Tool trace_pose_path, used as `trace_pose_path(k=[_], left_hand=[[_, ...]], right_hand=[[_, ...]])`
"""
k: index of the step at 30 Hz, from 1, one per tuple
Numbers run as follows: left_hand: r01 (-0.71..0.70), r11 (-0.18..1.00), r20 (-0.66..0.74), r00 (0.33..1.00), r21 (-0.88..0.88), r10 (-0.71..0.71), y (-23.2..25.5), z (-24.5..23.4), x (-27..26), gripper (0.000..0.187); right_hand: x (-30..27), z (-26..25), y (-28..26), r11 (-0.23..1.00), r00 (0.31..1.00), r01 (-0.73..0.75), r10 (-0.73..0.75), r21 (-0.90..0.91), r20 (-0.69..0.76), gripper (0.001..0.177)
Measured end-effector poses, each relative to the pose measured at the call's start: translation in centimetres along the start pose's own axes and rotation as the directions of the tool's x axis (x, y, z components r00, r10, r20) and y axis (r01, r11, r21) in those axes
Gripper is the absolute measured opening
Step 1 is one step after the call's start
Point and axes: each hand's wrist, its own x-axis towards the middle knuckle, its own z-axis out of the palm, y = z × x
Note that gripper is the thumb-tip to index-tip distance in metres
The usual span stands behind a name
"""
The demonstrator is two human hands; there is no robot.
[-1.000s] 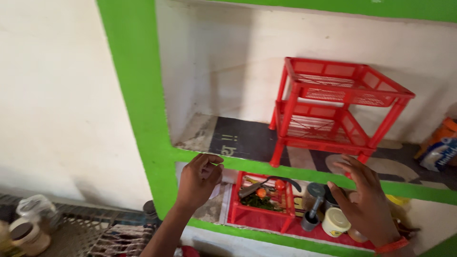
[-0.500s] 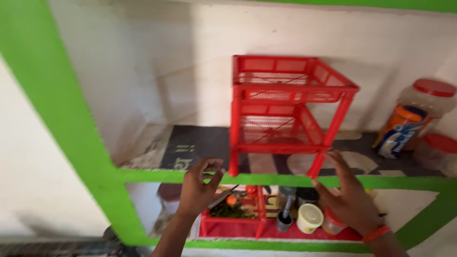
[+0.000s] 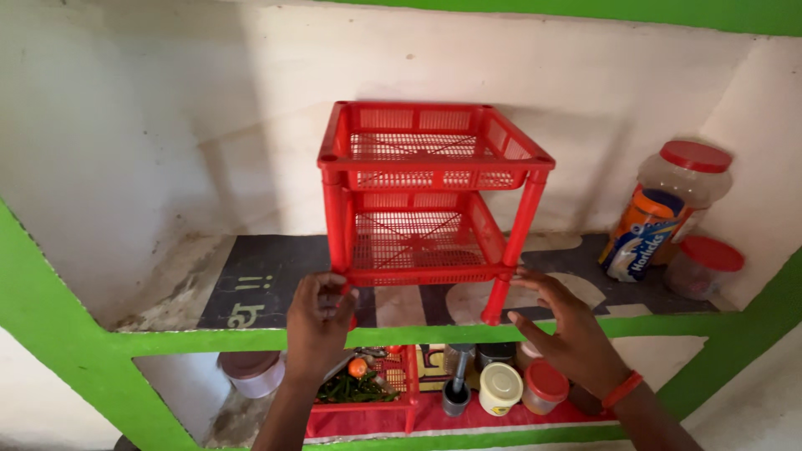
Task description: The person assembles a red plastic storage rack by inserting red cylindrical legs into the basket trays. They handle several jars and containers on a nearby cot, then attach the legs to the trays and place the assembled rack on a green shelf.
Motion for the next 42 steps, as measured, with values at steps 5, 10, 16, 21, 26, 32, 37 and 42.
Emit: trace_pose_path(k=[5, 10, 16, 21, 26, 32, 37, 42], left_hand=[[0.009, 1.0, -0.011, 1.0, 0.02, -0.009, 0.4, 0.3, -0.4, 0.029], [0.027, 0.998, -0.047, 0.999, 0.049, -0.025, 1.3, 1.8, -1.5, 0.026], [-0.013, 0.999, -0.068, 0.998, -0.048, 0.01, 2.1, 5.6, -3.6, 0.026], [-0.002, 1.0, -0.026, 1.0, -0.024, 0.001, 3.2, 9.7, -4.3, 0.033], [0.045, 0.999, -0.006, 0.999, -0.004, -0.045, 5.5, 11.5, -5.2, 0.038], [-0.104, 0.971, -0.015, 0.994, 0.217, 0.11, 6.9, 12.5, -5.5, 0.056], [-0.306, 0.865, 0.009, 0.944, 0.397, 0.33, 5.8, 12.9, -6.0, 0.063], [-0.233, 0.843, 0.026, 0.967, 0.486, 0.253, 5.6, 13.1, -6.5, 0.07]], right_hand=[[1.1, -3.3, 2.1, 0.994, 1.0, 0.012, -0.012, -0.107, 0.001, 0.054], [1.5, -7.5, 6.4, 0.97, 0.995, 0.092, -0.1, -0.227, -0.021, 0.051], [2.6, -11.7, 14.0, 0.9, 0.983, 0.15, -0.18, -0.409, -0.035, 0.052], [4.4, -14.4, 19.9, 0.821, 0.97, 0.169, -0.236, -0.545, -0.054, 0.067], [5.5, -16.5, 23.0, 0.739, 0.946, 0.167, -0.306, -0.653, -0.106, 0.078], [6.9, -18.1, 25.2, 0.773, 0.951, 0.092, -0.255, -0.628, -0.174, 0.1], [6.7, -18.1, 25.1, 0.734, 0.948, 0.016, -0.227, -0.679, -0.222, 0.093], [6.3, -17.9, 24.9, 0.767, 0.891, 0.126, -0.366, -0.629, -0.269, 0.074]])
